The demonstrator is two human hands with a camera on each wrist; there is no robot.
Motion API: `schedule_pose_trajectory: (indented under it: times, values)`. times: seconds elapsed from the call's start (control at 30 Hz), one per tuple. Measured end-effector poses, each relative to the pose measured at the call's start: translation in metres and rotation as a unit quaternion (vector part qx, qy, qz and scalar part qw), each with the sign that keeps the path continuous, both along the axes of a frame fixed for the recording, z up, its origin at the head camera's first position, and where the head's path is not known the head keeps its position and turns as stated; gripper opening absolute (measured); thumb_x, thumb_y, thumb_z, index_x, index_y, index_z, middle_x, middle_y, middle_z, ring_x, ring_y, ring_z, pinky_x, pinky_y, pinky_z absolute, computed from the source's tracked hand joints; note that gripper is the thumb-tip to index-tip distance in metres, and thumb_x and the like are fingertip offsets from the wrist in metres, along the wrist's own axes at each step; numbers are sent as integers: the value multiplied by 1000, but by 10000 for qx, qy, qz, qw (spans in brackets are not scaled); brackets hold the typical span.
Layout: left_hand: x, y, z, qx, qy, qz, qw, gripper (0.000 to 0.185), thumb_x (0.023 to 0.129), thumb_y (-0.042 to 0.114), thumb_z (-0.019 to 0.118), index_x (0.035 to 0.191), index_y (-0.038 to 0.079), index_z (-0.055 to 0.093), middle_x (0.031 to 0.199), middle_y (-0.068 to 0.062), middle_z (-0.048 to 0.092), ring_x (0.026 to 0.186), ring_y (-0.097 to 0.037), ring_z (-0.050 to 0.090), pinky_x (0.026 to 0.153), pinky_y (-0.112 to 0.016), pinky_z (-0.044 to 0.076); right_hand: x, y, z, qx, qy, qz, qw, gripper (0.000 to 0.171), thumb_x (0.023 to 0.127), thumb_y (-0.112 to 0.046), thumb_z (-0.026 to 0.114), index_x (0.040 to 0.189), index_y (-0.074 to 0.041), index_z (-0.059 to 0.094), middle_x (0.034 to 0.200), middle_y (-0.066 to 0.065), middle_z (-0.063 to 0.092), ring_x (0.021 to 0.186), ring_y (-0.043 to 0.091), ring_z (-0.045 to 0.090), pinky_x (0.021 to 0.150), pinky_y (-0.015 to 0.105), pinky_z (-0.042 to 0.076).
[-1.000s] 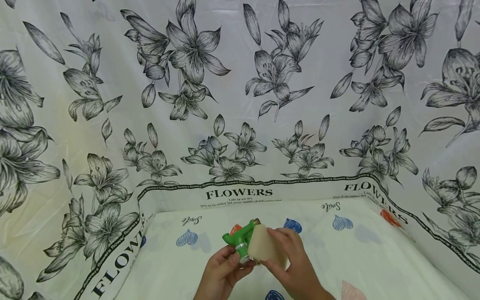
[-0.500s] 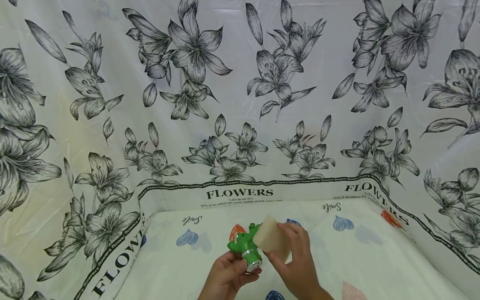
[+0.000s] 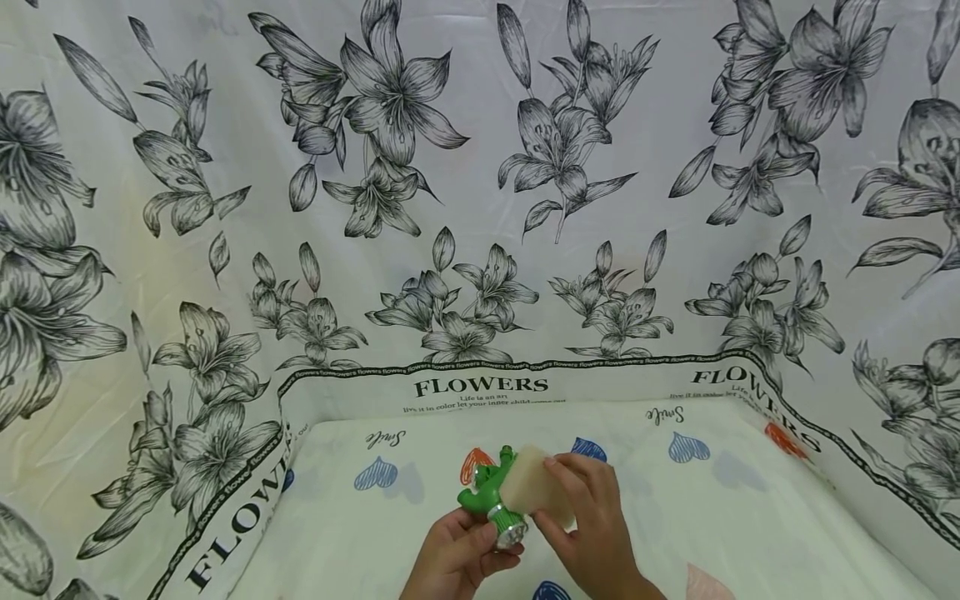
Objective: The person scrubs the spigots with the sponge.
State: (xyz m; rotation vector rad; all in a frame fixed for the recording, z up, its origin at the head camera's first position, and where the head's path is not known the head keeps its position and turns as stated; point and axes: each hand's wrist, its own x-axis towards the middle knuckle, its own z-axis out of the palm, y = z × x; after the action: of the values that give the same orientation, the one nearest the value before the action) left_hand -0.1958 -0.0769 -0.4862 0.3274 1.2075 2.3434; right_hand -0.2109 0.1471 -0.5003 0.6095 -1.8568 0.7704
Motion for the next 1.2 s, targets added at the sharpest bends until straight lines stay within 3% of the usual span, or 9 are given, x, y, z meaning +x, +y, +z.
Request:
schedule_pose_trajectory:
  times: [0.27, 0.47, 1.0, 1.2]
  values:
    - [3, 4, 1, 4, -43, -35, 10000, 28, 109, 6, 66, 133, -7, 65, 117, -13, 74, 103, -23, 77, 100, -39, 59, -3, 0, -1, -234, 427, -657, 9967, 54, 111, -51, 59, 133, -3, 69, 123, 19, 63, 106, 36, 56, 89, 38, 45]
    - [3, 3, -1, -96, -26, 24, 9999, 35, 109, 8, 67, 138, -10, 61, 118, -14, 73, 104, -24, 77, 100, -41, 59, -7, 4, 1, -481, 571, -730, 9945, 54, 108, -46, 63, 132, 3, 67, 123, 23, 63, 102, 39, 54, 86, 40, 44]
    - [2, 3, -3, -71, 2, 36, 10000, 34, 107, 7, 70, 137, -9, 62, 120, -14, 72, 106, -22, 76, 100, -40, 59, 4, -11, -15, -232, 65, -583, 9980, 54, 113, -49, 53, 137, -2, 66, 125, 17, 62, 107, 32, 54, 90, 33, 45]
    - [2, 4, -7, -332, -43, 564, 9978, 39, 107, 6, 71, 142, -7, 60, 123, -14, 71, 107, -23, 73, 97, -41, 61, 8, -11, -12, -189, -253, -475, 9984, 53, 112, -49, 55, 139, -4, 65, 127, 15, 60, 111, 30, 53, 92, 27, 46]
